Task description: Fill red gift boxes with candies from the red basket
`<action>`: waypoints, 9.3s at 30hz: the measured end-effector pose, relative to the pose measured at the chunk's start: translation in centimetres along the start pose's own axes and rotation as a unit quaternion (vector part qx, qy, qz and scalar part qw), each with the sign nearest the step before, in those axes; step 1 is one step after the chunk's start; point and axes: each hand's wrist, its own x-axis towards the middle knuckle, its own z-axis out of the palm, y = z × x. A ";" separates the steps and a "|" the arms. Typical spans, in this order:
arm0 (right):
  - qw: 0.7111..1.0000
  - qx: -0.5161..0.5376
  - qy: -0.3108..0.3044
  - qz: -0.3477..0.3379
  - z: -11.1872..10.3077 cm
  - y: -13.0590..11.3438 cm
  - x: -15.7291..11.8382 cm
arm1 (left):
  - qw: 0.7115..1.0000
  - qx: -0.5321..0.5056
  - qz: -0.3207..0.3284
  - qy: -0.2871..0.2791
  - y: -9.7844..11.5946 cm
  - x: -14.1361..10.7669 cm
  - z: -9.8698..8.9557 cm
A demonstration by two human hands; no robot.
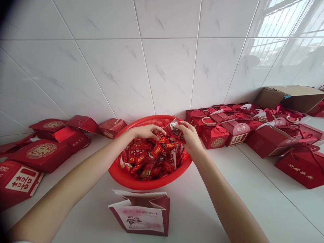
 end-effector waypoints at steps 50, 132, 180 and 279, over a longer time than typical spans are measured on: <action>1.000 0.006 -0.003 0.006 0.0 0.0 0.1 | 0.992 0.040 0.012 0.119 -0.1 0.2 0.4; 1.000 0.004 -0.004 0.019 0.0 0.0 -0.1 | 0.995 0.029 0.043 0.091 1.6 0.5 2.7; 0.995 0.049 -0.050 0.075 0.2 0.0 0.0 | 0.896 -0.308 0.079 0.310 4.7 -5.8 2.9; 0.994 0.009 -0.110 0.024 1.6 -2.7 -3.7 | 0.971 0.005 0.126 0.201 9.2 -20.0 9.2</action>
